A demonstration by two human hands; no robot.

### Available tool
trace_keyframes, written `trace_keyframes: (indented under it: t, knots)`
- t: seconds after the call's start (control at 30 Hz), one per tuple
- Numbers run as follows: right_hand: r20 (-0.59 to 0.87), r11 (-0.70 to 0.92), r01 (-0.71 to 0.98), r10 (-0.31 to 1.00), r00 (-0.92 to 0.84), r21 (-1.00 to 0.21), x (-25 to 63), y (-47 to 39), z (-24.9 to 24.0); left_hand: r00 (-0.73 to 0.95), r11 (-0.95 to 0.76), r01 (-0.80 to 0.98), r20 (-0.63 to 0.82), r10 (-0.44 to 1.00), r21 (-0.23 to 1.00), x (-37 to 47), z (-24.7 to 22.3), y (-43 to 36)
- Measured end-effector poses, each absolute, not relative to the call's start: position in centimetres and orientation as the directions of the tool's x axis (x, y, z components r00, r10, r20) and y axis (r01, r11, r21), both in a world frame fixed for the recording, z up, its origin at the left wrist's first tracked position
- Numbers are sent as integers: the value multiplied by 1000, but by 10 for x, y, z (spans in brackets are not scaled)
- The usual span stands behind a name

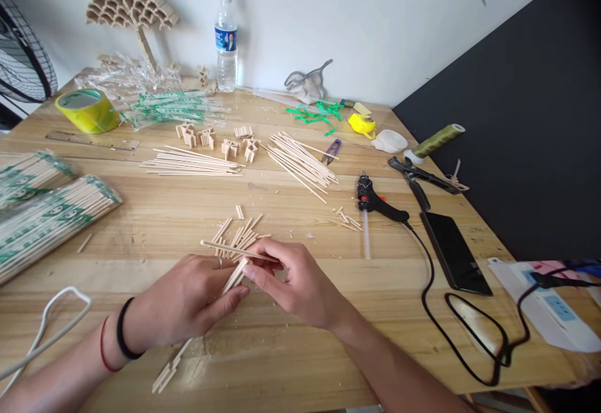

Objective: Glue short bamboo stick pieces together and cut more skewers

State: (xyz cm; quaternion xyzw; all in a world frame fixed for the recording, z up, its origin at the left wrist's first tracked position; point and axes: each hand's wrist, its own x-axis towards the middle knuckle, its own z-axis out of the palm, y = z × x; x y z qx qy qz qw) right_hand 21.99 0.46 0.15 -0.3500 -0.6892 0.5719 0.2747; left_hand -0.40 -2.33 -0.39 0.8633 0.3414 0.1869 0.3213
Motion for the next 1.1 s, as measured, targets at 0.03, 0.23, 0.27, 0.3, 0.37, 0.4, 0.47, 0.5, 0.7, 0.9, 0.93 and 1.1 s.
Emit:
trace_keyframes:
  t: [0.03,0.23,0.27,0.3,0.37,0.4,0.47,0.5,0.7,0.9,0.93,1.1]
  knots:
    - [-21,101,167,796,-605,-981,220,5,1,697,-560,472,100,710,681,-4,-4,-23]
    - [-23,96,162,794,-608,-982,219,5,1,698,-559,470,99,709,683,-3,-2,-23]
    - [-21,97,160,794,-608,-982,219,5,1,698,-560,470,101,709,682,-3,-2,-24]
    - [-18,100,159,793,-609,-982,220,5,1,698,-562,470,103,709,681,-3,-3,-24]
    - [-15,105,161,794,-608,-981,220,4,1,698,-566,469,109,708,678,-4,-3,-24]
    - [-16,106,164,794,-608,-981,220,4,0,698,-568,469,111,708,677,-4,-3,-24]
    - [-17,109,170,794,-608,-979,220,4,1,698,-570,469,113,707,675,-4,-3,-24]
    - [-19,110,174,794,-608,-979,220,5,1,698,-569,468,111,707,676,-3,-3,-24]
    - [-12,118,174,793,-608,-978,220,5,2,697,-562,464,110,709,685,-3,-2,-23]
    - [-18,112,177,797,-604,-978,220,4,1,694,-571,461,125,709,679,-3,-3,-23]
    - [-18,110,174,797,-604,-979,220,4,1,693,-569,456,128,709,684,-3,-3,-23]
    - [-15,92,148,801,-598,-985,221,4,3,687,-537,426,125,716,728,-2,-1,-23]
